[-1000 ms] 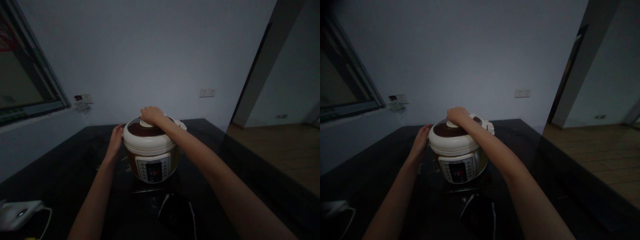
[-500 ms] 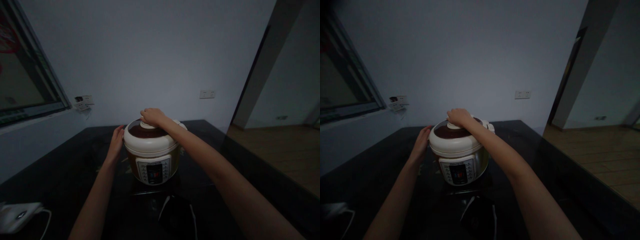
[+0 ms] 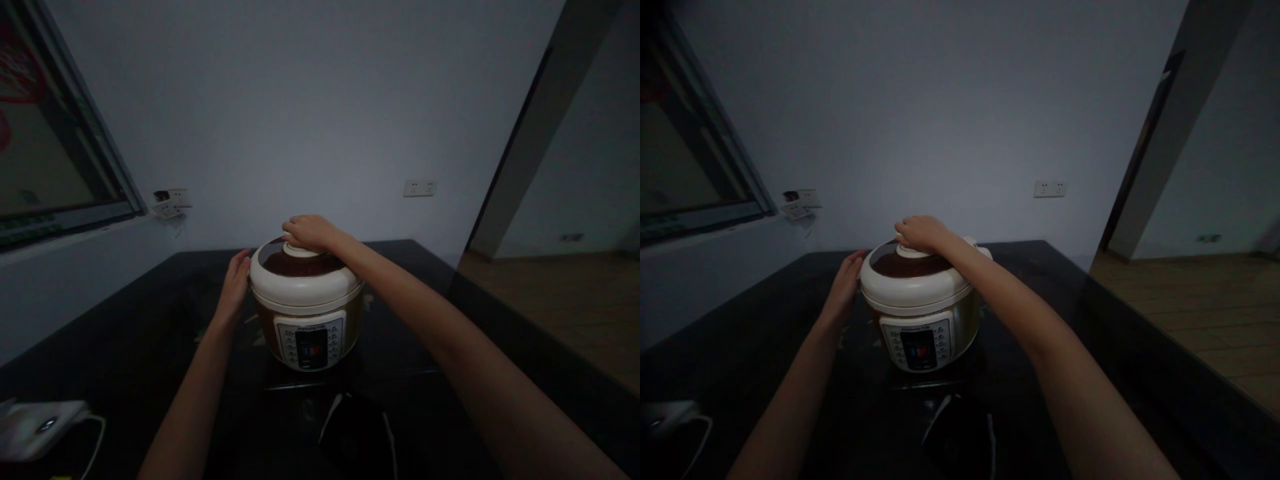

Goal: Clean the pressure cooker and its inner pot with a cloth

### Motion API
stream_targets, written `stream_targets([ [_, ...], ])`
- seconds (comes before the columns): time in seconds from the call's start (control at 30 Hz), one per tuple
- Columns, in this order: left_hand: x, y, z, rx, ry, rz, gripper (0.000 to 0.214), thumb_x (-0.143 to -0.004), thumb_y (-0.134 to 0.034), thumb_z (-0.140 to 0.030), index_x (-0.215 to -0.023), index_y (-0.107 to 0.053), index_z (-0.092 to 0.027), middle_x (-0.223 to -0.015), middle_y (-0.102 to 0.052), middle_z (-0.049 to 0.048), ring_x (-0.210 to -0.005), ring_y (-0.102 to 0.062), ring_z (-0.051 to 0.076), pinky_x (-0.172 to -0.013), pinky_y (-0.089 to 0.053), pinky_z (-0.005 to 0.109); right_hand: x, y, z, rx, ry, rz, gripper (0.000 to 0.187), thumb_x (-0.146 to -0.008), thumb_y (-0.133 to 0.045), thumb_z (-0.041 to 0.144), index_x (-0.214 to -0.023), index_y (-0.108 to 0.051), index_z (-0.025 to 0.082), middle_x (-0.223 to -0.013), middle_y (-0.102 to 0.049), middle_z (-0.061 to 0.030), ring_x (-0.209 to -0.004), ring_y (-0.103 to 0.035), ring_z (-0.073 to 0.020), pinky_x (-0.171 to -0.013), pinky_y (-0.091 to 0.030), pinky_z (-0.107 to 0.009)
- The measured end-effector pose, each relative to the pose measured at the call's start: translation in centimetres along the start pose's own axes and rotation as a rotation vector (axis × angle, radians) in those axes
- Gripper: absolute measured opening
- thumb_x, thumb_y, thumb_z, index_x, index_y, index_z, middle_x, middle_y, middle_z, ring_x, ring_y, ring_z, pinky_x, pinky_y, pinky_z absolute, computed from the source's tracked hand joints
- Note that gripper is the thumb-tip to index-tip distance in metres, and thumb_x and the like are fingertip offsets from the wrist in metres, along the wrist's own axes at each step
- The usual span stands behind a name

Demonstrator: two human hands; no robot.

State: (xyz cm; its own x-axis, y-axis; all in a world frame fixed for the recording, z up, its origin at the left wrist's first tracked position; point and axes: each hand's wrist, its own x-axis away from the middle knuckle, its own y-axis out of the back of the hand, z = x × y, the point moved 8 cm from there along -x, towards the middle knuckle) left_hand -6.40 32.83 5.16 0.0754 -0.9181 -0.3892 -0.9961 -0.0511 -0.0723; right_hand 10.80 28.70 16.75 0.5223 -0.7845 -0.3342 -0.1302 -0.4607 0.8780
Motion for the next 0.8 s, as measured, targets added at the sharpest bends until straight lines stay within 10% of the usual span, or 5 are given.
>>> stream_targets([
  [0.63, -1.1, 0.9, 0.4, 0.316, 0.14, 0.005, 0.026, -0.08, -0.062, -0.032, -0.101, -0.065, -0.019, -0.11, -0.065, 0.0059, -0.097, -0.061, 0.016, -0.085, -0.047, 0.025, 0.6, 0.4, -0.7, -0.178, -0.062, -0.114, 0.045, -0.097, -0.047, 0.051, -0.128, -0.057, 0.021, -0.121, -0.066, -0.0115, -0.111, -0.059, -0.0247, -0.08, -0.04, -0.03],
  [0.8, -1.2, 1.3, 1.4, 0.423, 0.234, -0.066, 0.02, -0.081, -0.057, -0.028, -0.098, -0.064, -0.02, -0.101, -0.064, 0.0037, -0.086, -0.06, 0.013, -0.075, -0.048, 0.021, 1.3, 3.3, -1.6, -0.576, -0.017, -0.271, 0.038, -0.097, -0.049, 0.04, -0.125, -0.058, 0.017, -0.119, -0.068, -0.0073, -0.109, -0.062, -0.0148, -0.092, -0.043, -0.026],
])
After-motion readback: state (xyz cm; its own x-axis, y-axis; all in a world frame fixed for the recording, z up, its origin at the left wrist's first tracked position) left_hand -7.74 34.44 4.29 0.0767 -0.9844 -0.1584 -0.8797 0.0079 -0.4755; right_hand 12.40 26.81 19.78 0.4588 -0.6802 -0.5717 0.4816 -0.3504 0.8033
